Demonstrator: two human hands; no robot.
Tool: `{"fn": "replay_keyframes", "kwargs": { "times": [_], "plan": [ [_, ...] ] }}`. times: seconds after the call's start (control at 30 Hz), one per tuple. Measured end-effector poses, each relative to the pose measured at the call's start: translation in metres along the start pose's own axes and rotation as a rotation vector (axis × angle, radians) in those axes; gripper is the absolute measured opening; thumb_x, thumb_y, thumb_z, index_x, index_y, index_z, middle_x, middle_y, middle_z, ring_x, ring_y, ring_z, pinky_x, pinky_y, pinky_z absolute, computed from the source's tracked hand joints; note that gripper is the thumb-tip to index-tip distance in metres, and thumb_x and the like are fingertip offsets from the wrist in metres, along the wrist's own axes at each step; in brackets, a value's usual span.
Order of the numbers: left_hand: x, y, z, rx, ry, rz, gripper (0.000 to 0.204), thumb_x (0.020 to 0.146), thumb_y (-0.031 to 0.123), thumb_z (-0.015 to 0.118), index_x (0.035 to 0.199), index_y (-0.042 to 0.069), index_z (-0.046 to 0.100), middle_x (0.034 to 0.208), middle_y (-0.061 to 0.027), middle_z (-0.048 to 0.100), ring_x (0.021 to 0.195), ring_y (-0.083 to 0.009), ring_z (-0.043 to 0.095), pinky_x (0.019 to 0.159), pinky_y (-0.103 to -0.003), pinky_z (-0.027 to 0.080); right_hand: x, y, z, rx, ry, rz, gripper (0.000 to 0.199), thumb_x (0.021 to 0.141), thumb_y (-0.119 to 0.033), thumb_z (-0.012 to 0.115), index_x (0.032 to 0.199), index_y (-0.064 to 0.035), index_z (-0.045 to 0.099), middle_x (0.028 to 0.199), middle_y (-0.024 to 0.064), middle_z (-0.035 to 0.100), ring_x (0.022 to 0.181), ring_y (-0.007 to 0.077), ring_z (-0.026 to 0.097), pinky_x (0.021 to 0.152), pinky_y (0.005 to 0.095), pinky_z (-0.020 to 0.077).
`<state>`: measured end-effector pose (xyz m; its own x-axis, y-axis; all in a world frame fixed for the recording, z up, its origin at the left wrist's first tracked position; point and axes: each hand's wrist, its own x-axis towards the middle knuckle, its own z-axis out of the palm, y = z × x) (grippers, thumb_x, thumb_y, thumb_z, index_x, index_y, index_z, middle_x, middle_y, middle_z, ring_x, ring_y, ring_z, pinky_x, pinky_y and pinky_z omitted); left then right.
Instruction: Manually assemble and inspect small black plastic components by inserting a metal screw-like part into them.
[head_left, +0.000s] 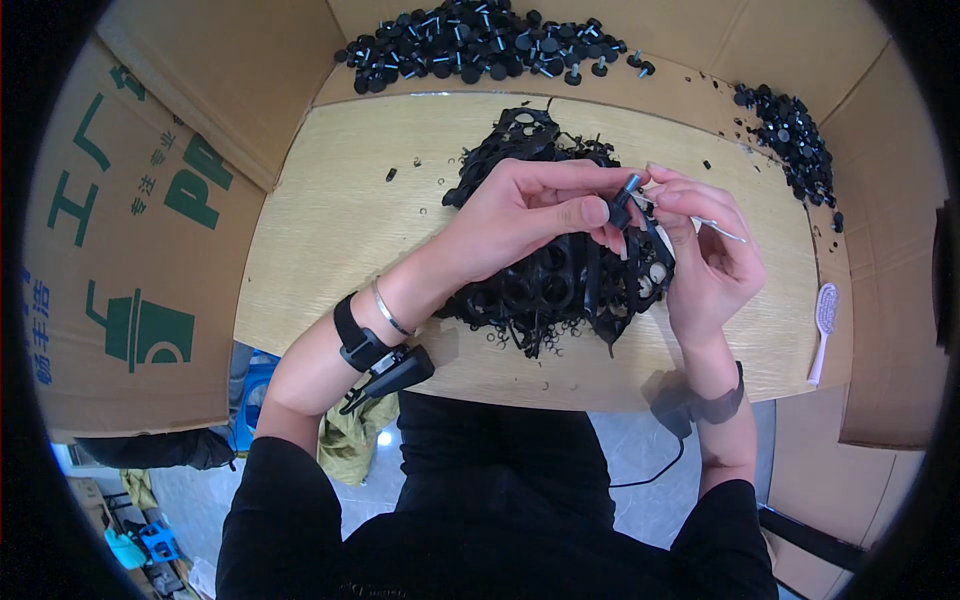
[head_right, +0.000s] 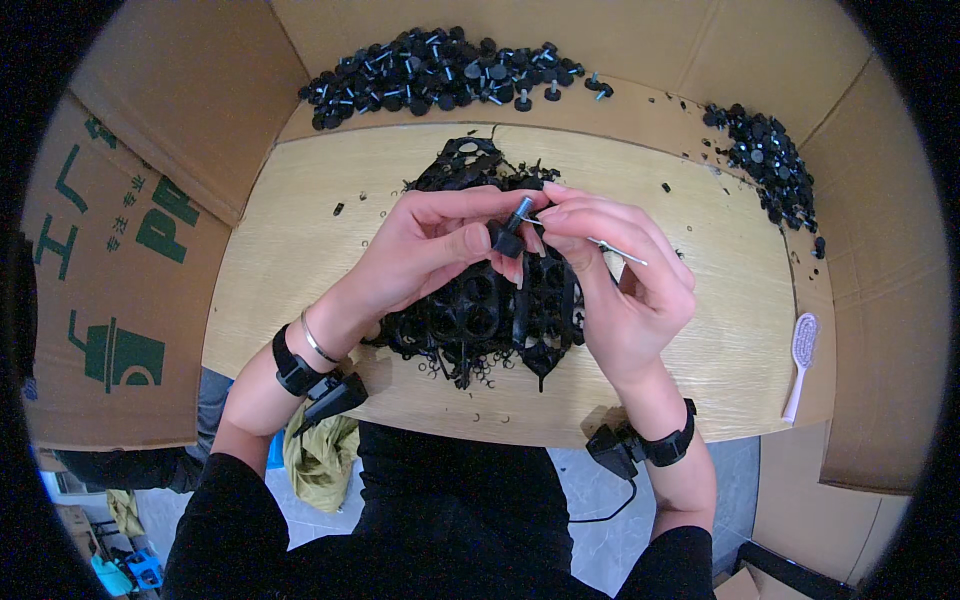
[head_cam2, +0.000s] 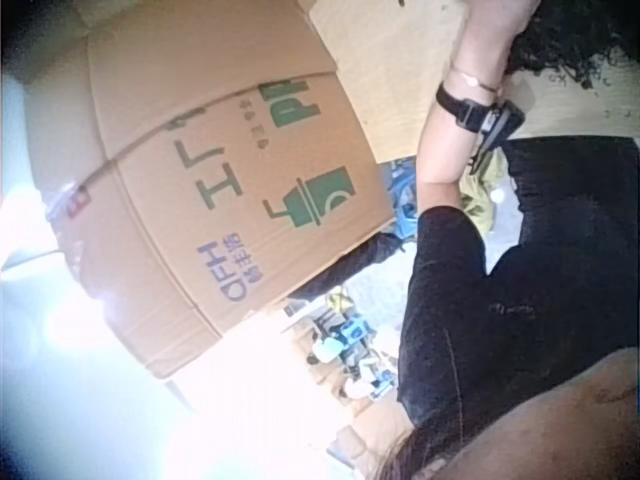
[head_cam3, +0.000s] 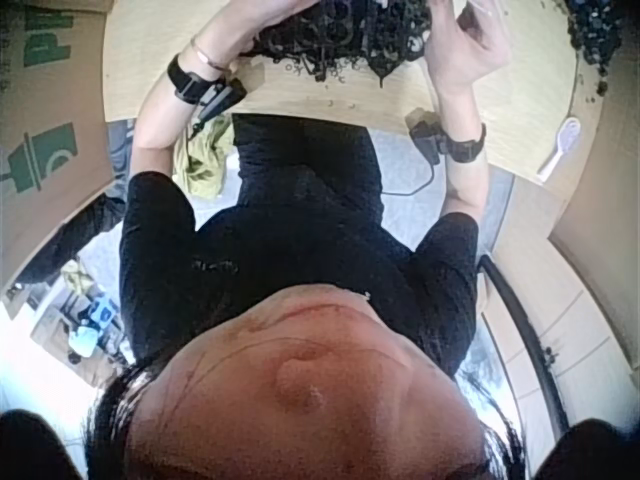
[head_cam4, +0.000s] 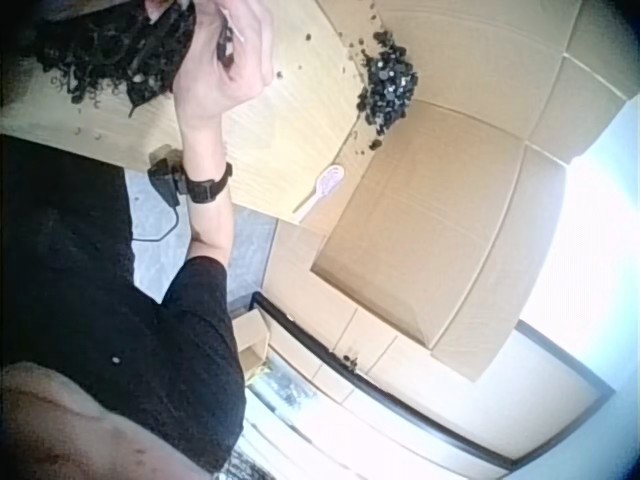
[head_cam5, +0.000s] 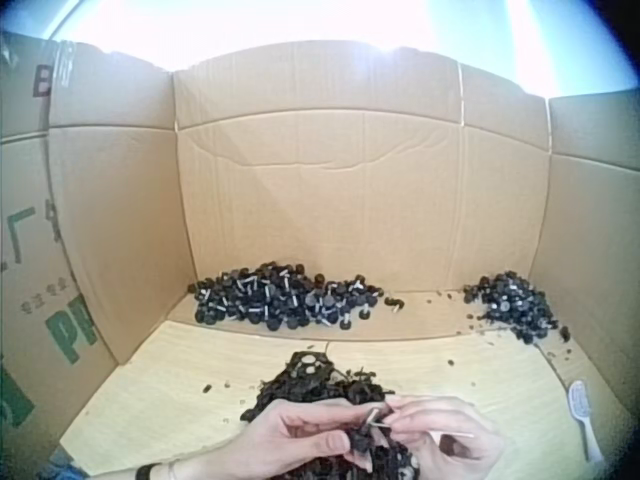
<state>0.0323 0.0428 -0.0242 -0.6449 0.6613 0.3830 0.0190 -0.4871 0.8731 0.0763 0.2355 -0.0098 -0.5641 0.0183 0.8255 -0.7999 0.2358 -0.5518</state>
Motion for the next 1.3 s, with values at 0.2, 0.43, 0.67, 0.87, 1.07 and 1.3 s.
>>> {"fn": "replay_keyframes", "kwargs": {
  "times": [0.2,0.43,0.67,0.87,1.07,1.3],
  "plan": [
    [-0.0003,0.0010,0.0008,-0.006,0.003,-0.005,0.044,0.097,0.018,0.060,0.136,-0.001,0.052,0.119,-0.0143,0.062,0.108,-0.0237,0.061,0.088,-0.039,0.056,-0.0010,0.0001,-0.0007,0.050,-0.003,0.019,0.014,0.081,0.009,0.069,0.094,0.0041,0.068,0.093,0.0146,0.069,0.097,0.0303,0.069,0.086,0.0369,0.0549],
    [-0.0002,0.0007,0.0021,-0.032,-0.008,0.007,0.046,0.096,0.020,0.060,0.136,-0.001,0.052,0.118,-0.0151,0.062,0.108,-0.0247,0.061,0.088,-0.040,0.056,-0.0018,-0.0009,-0.0014,0.069,-0.001,0.023,0.014,0.081,0.009,0.069,0.095,0.0040,0.068,0.094,0.0147,0.069,0.098,0.0306,0.068,0.087,0.0379,0.0547],
    [-0.0012,-0.0002,0.0024,-0.007,-0.024,0.000,0.044,0.096,0.019,0.060,0.135,0.000,0.053,0.121,-0.0147,0.060,0.109,-0.0256,0.061,0.088,-0.042,0.057,-0.0005,-0.0045,-0.0012,0.031,-0.030,-0.006,0.016,0.080,0.011,0.069,0.095,0.0036,0.068,0.093,0.0145,0.070,0.098,0.0310,0.068,0.086,0.0378,0.0548],
    [0.0002,0.0012,0.0038,-0.017,0.004,0.004,0.042,0.095,0.016,0.062,0.134,0.001,0.055,0.120,-0.0135,0.059,0.105,-0.0231,0.062,0.088,-0.040,0.056,-0.0019,-0.0049,0.0000,-0.007,-0.024,-0.007,0.015,0.082,0.012,0.067,0.094,0.0044,0.067,0.094,0.0157,0.069,0.098,0.0307,0.068,0.086,0.0369,0.0541],
    [0.0004,0.0043,0.0070,-0.022,0.078,-0.014,0.042,0.095,0.017,0.063,0.132,-0.002,0.054,0.118,-0.0129,0.060,0.095,-0.0204,0.064,0.086,-0.034,0.054,-0.0025,0.0009,-0.0028,0.023,0.026,0.025,0.010,0.088,0.007,0.062,0.098,0.0042,0.061,0.100,0.0164,0.064,0.096,0.0282,0.066,0.084,0.0339,0.0506],
    [0.0024,0.0066,-0.0011,-0.037,0.142,-0.102,0.028,0.097,0.017,0.060,0.118,-0.002,0.057,0.099,-0.0101,0.067,0.089,-0.0157,0.065,0.079,-0.027,0.051,-0.0017,0.0019,-0.0029,-0.148,-0.078,0.080,0.026,0.097,-0.017,0.046,0.101,0.0060,0.057,0.101,0.0150,0.058,0.087,0.0247,0.057,0.080,0.0319,0.0448]
  ]
}}
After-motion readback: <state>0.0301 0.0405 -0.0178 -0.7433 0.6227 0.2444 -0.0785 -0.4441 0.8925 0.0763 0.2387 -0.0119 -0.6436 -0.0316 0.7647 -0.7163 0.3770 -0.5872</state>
